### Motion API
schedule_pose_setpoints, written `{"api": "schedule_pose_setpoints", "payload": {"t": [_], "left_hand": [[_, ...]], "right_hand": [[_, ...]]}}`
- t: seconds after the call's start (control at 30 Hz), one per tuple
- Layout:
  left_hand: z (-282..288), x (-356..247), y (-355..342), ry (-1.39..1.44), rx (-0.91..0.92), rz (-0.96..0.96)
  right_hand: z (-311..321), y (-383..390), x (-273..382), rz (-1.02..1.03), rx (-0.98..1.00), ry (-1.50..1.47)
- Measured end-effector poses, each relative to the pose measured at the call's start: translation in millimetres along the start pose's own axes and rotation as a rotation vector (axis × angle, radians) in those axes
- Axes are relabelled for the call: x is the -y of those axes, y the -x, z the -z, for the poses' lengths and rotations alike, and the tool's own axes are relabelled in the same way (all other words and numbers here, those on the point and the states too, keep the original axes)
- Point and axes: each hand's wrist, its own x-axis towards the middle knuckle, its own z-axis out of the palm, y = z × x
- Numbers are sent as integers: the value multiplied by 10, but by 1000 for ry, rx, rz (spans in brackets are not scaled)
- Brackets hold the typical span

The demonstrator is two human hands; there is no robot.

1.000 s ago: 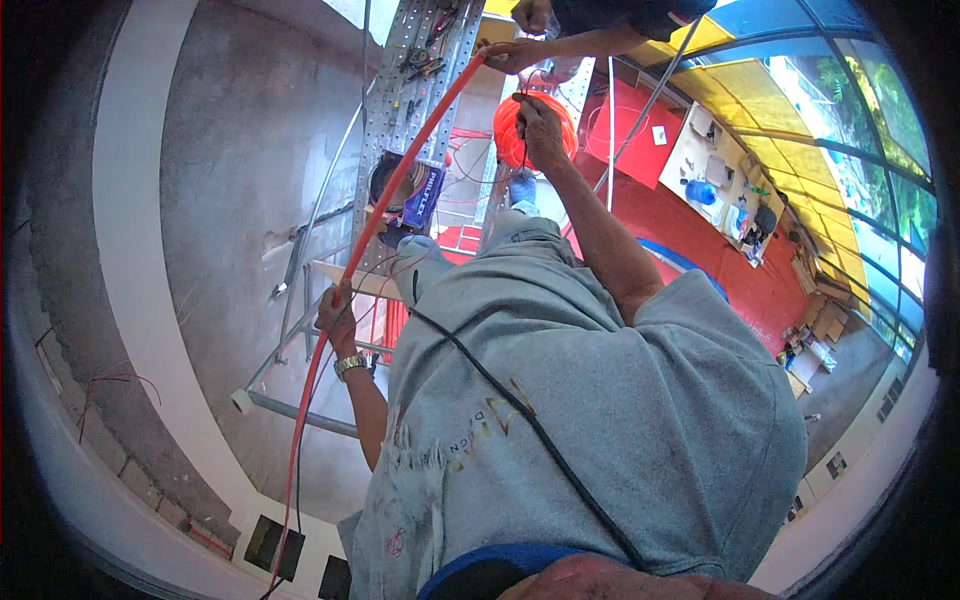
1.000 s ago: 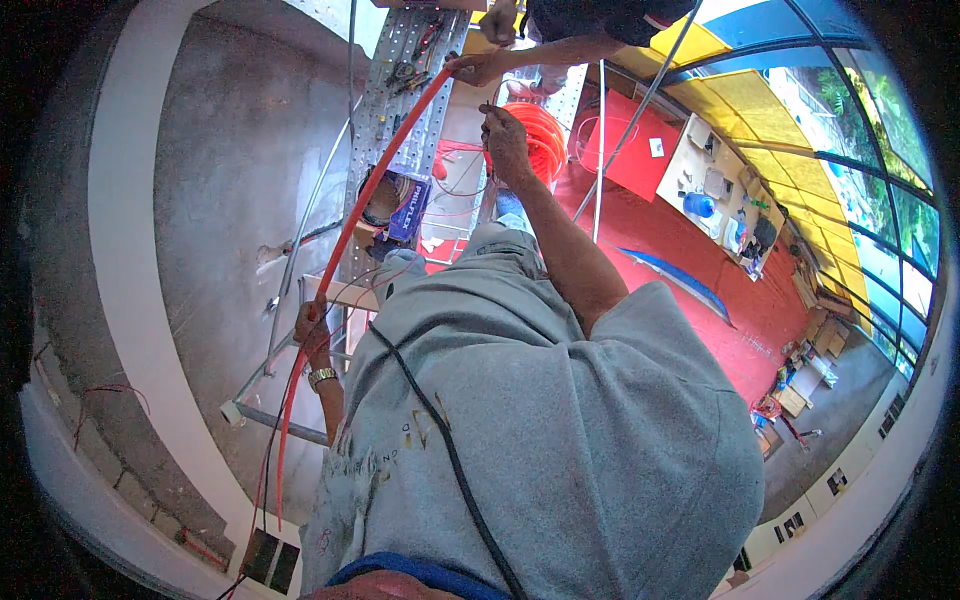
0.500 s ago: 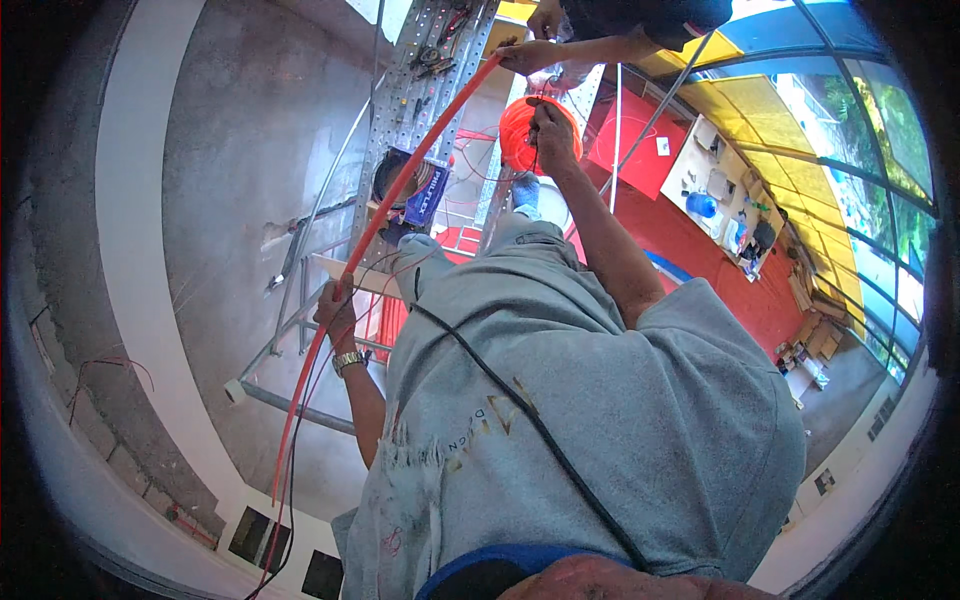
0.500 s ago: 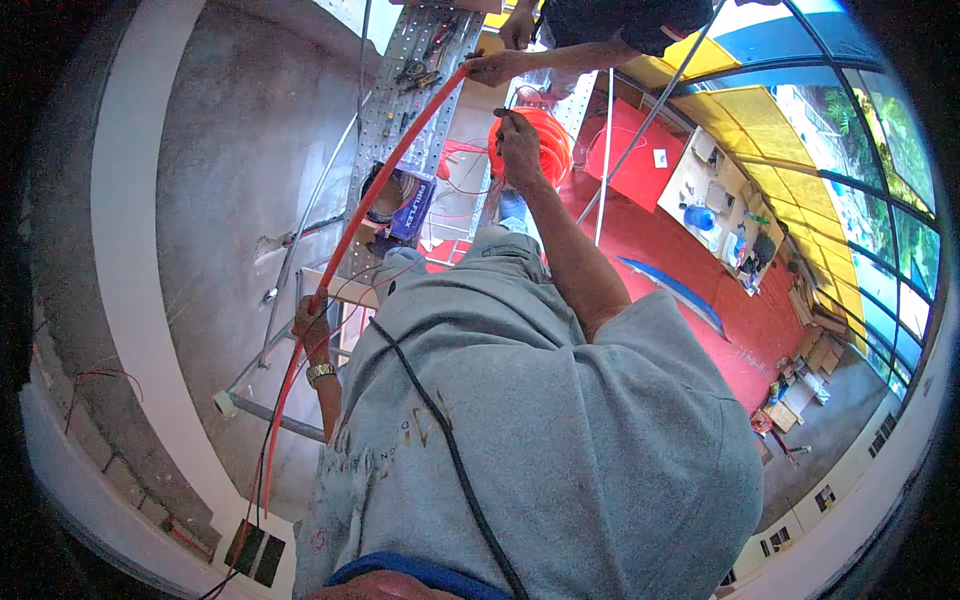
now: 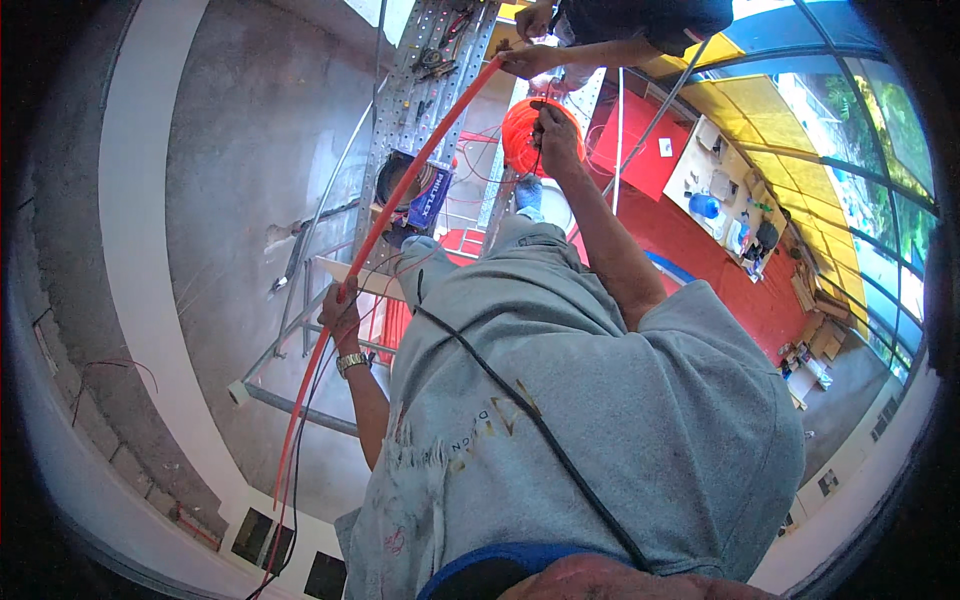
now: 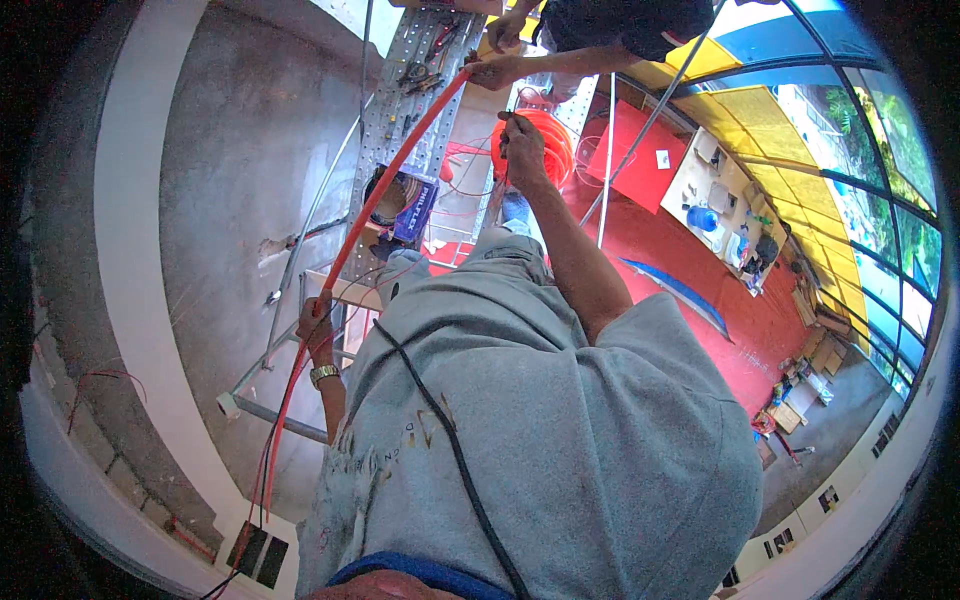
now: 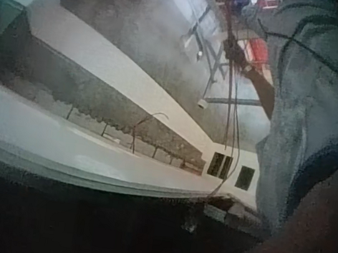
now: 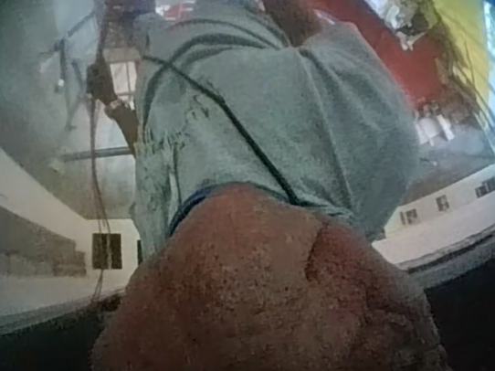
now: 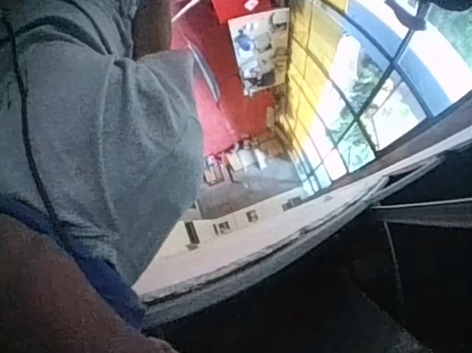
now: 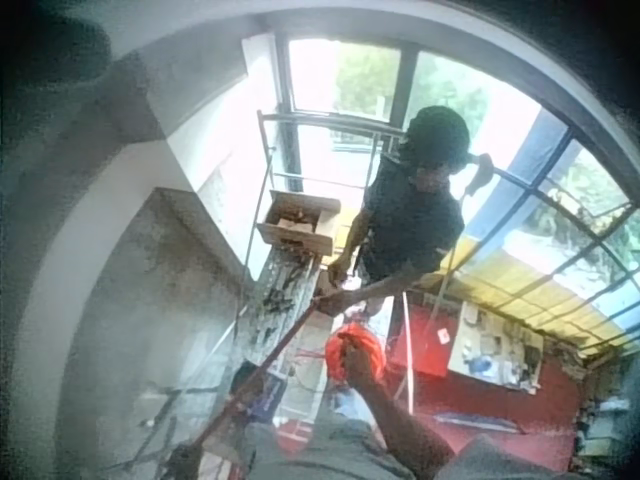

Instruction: The person is feeding red electrical wire through a flexible conduit or conduit fitting on a construction site.

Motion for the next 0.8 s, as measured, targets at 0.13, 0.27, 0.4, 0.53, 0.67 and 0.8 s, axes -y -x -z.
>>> {"api": "schedule_pose_setpoints", "payload": {"t": [0.13, 0.27, 0.4, 0.53, 0.67, 0.8], "left_hand": [[-6, 27, 11, -12, -26, -21], [-7, -32, 20, -38, -36, -12], [-27, -20, 4, -28, -45, -49], [-12, 45, 50, -52, -7, -27], [-47, 250, 73, -68, -86, -125], [-250, 568, -83, 4, -74, -233]], "right_hand": [[-9, 5, 15, 7, -6, 12], [62, -79, -62, -10, 6, -57], [95, -91, -107, -14, 11, -55], [132, -76, -124, -34, 10, -57], [93, -111, -155, -47, 48, -78], [405, -277, -437, 410, 78, 490]]}}
